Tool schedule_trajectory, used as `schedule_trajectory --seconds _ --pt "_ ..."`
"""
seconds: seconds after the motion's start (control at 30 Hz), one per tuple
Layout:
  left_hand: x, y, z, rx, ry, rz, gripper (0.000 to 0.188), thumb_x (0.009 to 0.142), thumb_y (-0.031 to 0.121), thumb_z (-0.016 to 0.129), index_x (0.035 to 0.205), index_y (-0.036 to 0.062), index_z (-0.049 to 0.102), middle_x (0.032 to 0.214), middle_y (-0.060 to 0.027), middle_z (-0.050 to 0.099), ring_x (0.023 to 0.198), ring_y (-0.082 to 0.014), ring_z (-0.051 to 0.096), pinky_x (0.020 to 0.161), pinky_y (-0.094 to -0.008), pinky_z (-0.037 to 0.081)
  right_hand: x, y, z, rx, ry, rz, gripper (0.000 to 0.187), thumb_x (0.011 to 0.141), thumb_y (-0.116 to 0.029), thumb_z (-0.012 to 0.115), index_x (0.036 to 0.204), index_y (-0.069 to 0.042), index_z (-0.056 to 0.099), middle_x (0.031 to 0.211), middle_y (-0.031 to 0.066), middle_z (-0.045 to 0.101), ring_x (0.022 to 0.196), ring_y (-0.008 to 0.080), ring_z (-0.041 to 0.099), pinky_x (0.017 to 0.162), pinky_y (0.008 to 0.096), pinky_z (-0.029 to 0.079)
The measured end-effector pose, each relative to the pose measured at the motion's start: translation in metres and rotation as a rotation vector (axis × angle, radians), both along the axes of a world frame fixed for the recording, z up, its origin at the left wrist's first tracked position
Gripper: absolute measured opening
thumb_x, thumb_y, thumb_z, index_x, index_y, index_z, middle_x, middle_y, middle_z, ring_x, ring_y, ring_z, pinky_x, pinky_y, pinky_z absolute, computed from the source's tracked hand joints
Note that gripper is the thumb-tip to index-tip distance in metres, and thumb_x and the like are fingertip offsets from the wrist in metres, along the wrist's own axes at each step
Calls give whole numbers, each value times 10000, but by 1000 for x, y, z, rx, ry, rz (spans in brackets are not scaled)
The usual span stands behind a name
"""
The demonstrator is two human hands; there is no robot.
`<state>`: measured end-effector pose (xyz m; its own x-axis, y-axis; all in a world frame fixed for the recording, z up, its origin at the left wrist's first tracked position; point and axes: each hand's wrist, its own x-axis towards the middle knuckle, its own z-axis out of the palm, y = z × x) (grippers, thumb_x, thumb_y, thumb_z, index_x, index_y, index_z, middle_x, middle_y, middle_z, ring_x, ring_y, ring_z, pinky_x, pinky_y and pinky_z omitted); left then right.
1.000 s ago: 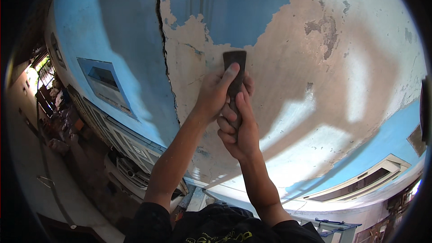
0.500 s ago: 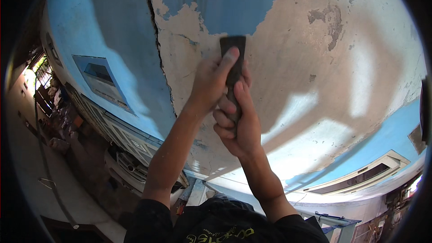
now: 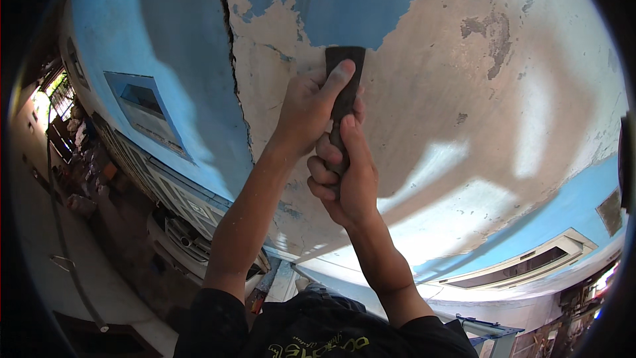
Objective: The person scrapes old paint off a wall using a putty knife while standing on a ladder.
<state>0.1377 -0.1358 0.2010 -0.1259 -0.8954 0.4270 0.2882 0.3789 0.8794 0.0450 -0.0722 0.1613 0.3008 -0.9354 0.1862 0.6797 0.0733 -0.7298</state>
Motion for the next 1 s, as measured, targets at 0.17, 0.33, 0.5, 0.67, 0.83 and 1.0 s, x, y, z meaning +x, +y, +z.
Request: schedule_trajectory --seconds 0.17,0.33,0.5,0.67,0.83,1.0 --pt "1 1 -13 12 -12 -5 459 920 452 586 798 10 608 650 -60 608 563 -138 592 543 -265 486 -1 4 -5 49 -36 32 264 1009 -408 382 1230 -264 384 676 -75 342 462 27 233 363 167 183" --pt "0 6 2 26 1 2 448 921 445 588 771 23 607 639 -51 605 556 -132 586 533 -261 476 1 -2 -2 54 -53 64 272 1006 -414 386 1246 -286 375 661 -80 336 459 27 236 361 167 189" --pt "3 6 -11 12 -12 -9 440 928 440 579 749 39 596 619 -44 588 553 -128 584 519 -252 463 5 1 -8 46 -32 34 278 1003 -419 392 1257 -308 371 657 -83 335 459 27 236 365 167 194" --pt "6 5 5 7 -27 10 447 924 453 580 759 38 605 618 -47 589 551 -131 584 528 -255 467 10 -4 3 34 -29 55 393 1008 -423 376 1381 -374 260 664 -83 320 463 26 233 370 162 195" --pt "3 3 -8 52 -18 17 445 914 456 595 769 35 605 630 -54 593 555 -132 587 526 -264 477 7 3 -3 46 32 -31 345 1012 -409 386 1342 -330 329 677 -82 326 468 21 242 369 160 194" --pt "2 6 3 93 22 16 444 907 456 607 774 32 608 626 -61 599 542 -144 588 513 -266 477 8 2 -3 41 -34 17 306 1014 -383 401 1308 -295 385 687 -82 339 469 16 250 367 157 191"
